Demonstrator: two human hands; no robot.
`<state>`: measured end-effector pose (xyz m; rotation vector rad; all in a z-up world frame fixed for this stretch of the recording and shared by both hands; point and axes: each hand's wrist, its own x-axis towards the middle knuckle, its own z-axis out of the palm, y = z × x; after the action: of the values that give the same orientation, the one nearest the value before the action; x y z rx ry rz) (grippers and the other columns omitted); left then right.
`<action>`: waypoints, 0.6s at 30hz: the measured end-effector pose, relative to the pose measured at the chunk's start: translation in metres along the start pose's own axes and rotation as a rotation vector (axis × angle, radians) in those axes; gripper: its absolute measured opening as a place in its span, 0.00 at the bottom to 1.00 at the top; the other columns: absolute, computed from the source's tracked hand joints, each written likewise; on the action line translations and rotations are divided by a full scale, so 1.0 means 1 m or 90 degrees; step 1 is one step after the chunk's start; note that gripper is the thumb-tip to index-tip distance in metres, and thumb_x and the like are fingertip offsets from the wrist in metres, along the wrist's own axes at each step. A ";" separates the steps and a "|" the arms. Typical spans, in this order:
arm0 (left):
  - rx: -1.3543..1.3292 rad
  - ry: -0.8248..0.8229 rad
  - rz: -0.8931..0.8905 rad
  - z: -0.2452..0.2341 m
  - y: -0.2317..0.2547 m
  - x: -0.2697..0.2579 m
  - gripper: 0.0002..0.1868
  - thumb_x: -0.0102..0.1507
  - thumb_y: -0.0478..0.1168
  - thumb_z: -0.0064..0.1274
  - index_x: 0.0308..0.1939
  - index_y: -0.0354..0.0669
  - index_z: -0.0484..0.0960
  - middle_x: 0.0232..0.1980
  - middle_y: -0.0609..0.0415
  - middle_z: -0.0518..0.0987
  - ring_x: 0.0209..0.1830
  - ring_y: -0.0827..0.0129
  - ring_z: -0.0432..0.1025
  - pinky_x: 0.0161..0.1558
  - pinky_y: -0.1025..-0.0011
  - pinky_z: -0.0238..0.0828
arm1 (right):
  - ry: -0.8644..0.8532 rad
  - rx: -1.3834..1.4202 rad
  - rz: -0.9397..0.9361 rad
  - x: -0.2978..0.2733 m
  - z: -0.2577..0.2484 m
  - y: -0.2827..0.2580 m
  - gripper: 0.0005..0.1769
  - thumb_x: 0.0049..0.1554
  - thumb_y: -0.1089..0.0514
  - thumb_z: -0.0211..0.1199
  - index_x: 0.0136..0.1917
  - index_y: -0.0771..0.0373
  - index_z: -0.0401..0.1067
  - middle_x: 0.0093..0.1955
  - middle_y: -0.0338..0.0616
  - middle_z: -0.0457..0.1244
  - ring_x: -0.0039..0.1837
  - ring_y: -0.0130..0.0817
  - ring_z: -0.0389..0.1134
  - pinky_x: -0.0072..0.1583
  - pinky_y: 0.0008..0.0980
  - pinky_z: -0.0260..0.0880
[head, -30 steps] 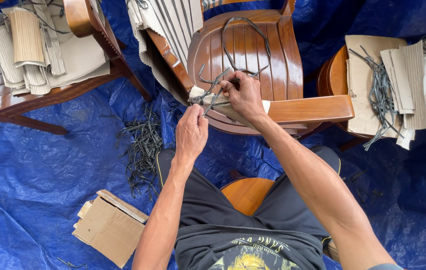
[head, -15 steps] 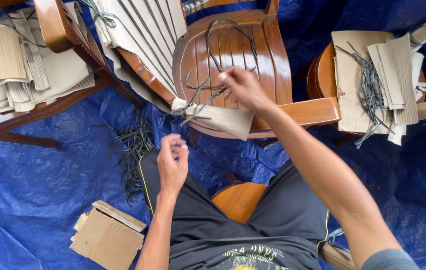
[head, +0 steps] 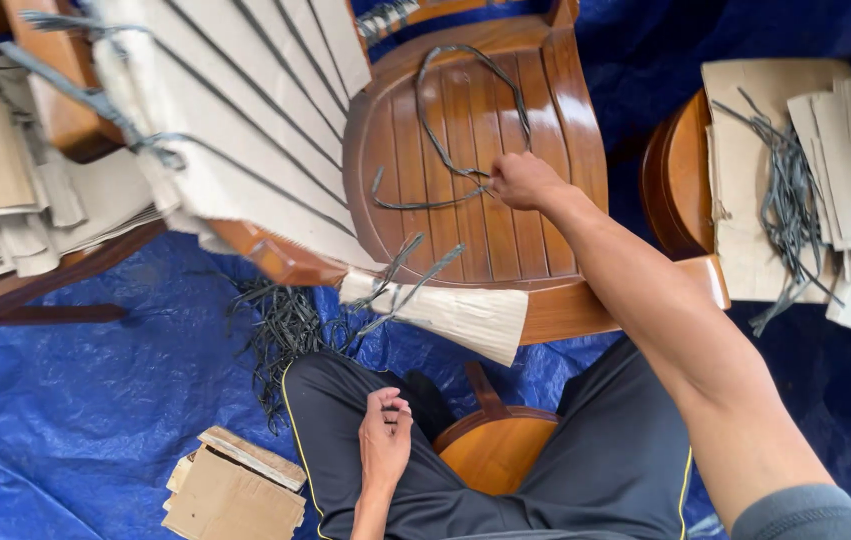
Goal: Wrapping wooden chairs with cardboard strips and securing them with plastic ties for protection.
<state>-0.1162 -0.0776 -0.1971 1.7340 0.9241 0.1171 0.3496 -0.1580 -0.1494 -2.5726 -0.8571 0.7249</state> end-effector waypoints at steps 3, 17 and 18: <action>-0.012 -0.006 -0.037 0.000 -0.004 0.012 0.17 0.62 0.31 0.54 0.55 0.38 0.75 0.40 0.52 0.83 0.33 0.71 0.80 0.32 0.76 0.77 | -0.018 -0.001 -0.037 0.006 0.008 0.001 0.17 0.60 0.46 0.61 0.54 0.59 0.78 0.54 0.57 0.70 0.60 0.58 0.68 0.60 0.51 0.67; 0.124 -0.107 -0.128 0.026 -0.024 0.044 0.15 0.66 0.36 0.53 0.55 0.34 0.75 0.43 0.48 0.83 0.36 0.69 0.80 0.37 0.74 0.77 | 0.692 0.353 0.113 -0.141 -0.102 0.301 0.10 0.70 0.59 0.55 0.52 0.67 0.72 0.41 0.41 0.70 0.38 0.25 0.71 0.39 0.29 0.75; 0.128 -0.116 -0.145 0.030 -0.021 0.046 0.14 0.66 0.36 0.53 0.54 0.33 0.75 0.43 0.48 0.82 0.37 0.68 0.79 0.38 0.74 0.77 | 0.776 0.407 0.206 -0.162 -0.091 0.336 0.10 0.70 0.59 0.54 0.49 0.67 0.70 0.41 0.40 0.69 0.38 0.24 0.71 0.38 0.29 0.75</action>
<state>-0.0802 -0.0699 -0.2429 1.7754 1.0169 -0.2868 0.4433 -0.5296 -0.1695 -1.9766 0.1762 -0.4765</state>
